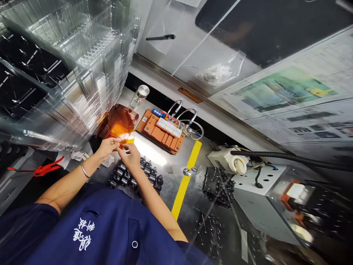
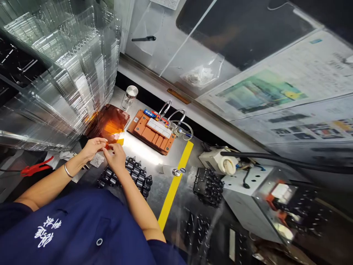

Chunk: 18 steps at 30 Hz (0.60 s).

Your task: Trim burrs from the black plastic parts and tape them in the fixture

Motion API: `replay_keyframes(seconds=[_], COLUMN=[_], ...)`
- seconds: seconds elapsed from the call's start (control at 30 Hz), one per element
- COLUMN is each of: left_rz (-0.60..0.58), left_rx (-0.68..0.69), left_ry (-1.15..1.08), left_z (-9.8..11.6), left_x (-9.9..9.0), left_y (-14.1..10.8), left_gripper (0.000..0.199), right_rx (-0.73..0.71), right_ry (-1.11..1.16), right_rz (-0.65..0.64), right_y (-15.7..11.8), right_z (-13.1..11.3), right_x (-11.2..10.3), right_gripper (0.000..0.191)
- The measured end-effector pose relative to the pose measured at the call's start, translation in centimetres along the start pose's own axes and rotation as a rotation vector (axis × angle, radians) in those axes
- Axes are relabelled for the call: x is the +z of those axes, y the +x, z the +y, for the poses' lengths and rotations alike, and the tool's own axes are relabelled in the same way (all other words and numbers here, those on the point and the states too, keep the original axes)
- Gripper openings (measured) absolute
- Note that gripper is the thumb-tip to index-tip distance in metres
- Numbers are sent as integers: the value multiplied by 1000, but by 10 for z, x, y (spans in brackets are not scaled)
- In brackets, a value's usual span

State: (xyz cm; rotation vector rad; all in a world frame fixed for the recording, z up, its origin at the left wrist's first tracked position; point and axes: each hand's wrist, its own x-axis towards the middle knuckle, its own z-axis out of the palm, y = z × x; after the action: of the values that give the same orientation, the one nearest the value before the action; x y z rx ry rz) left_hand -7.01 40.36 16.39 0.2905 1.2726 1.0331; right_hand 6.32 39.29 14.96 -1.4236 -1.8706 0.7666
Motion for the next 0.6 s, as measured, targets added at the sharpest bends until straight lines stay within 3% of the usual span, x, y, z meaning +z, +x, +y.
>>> replay_keyframes(seconds=[0.2, 0.47, 0.53, 0.6], left_rz=[-16, -31, -22, 11], left_rx=[21, 14, 7, 2], left_ry=[4, 38, 70, 117], left_z=[-3, -6, -6, -4], left_x=[3, 9, 7, 1], left_y=[-1, -5, -4, 0], left_gripper=[23, 28, 27, 25], right_rx=[91, 161, 210, 264], right_ry=[-14, 2, 38, 45], right_rz=[75, 76, 98, 139], right_y=[-3, -10, -7, -1], right_z=[-5, -7, 1, 19], right_x=[-7, -3, -8, -27], right_gripper=[25, 22, 24, 30])
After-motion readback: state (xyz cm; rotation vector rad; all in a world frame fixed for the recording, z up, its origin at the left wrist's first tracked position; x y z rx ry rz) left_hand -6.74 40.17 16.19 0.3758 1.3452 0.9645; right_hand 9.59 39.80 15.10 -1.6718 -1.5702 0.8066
